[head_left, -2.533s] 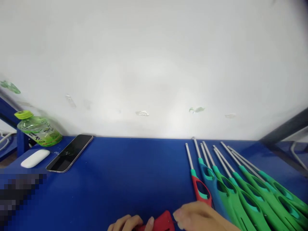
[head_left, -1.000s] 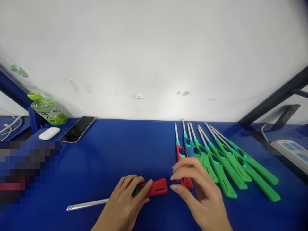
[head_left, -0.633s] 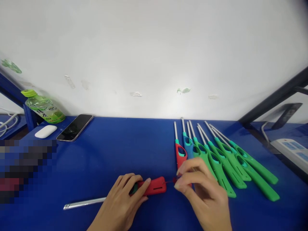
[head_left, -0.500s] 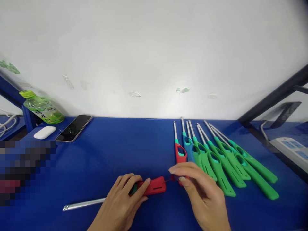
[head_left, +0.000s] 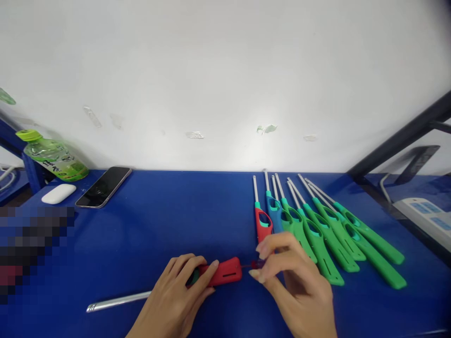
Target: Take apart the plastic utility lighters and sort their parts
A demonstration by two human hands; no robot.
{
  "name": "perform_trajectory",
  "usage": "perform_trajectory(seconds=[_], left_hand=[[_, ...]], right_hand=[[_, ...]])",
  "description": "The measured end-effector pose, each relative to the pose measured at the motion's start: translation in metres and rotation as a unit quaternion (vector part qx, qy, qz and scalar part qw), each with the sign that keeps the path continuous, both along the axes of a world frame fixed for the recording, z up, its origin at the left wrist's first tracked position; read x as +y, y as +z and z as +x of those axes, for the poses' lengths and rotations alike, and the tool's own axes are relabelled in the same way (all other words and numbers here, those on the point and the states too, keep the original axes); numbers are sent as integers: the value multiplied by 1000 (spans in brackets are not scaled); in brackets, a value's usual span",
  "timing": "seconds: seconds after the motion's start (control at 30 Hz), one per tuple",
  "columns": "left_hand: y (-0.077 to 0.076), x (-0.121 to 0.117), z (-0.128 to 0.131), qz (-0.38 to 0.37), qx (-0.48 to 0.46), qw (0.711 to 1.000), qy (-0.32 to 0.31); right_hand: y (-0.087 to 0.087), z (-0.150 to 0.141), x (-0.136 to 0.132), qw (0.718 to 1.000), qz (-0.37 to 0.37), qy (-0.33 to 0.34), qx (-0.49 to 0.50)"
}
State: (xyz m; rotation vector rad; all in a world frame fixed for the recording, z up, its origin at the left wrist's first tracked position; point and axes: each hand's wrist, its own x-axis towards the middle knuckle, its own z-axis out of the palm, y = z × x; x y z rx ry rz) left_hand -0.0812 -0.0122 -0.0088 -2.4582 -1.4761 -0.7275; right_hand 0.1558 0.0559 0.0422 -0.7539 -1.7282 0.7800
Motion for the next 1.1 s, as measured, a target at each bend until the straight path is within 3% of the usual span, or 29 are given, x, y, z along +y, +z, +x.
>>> perform_trajectory(seconds=[0.1, 0.47, 0.57, 0.8, 0.93, 1.1], left_hand=[[0, 0, 0, 2, -2, 1000, 4], [0, 1, 2, 4, -11, 1000, 5], [-1, 1, 2, 3, -10, 1000, 5], [-3, -2, 2, 4, -13, 1000, 2], [-3, -2, 2, -1, -14, 1000, 3], [-3, -2, 1, -9, -12, 1000, 4]], right_hand=[[0, 1, 0, 999, -5, 37, -11], [5, 1, -3, 999, -4, 6, -36], [6, 8, -2, 994, -18, -33, -100], [-17, 8, 8, 932, 20, 39, -361], [-28, 2, 12, 918, 24, 37, -395], [-20, 0, 14, 926, 15, 45, -374]])
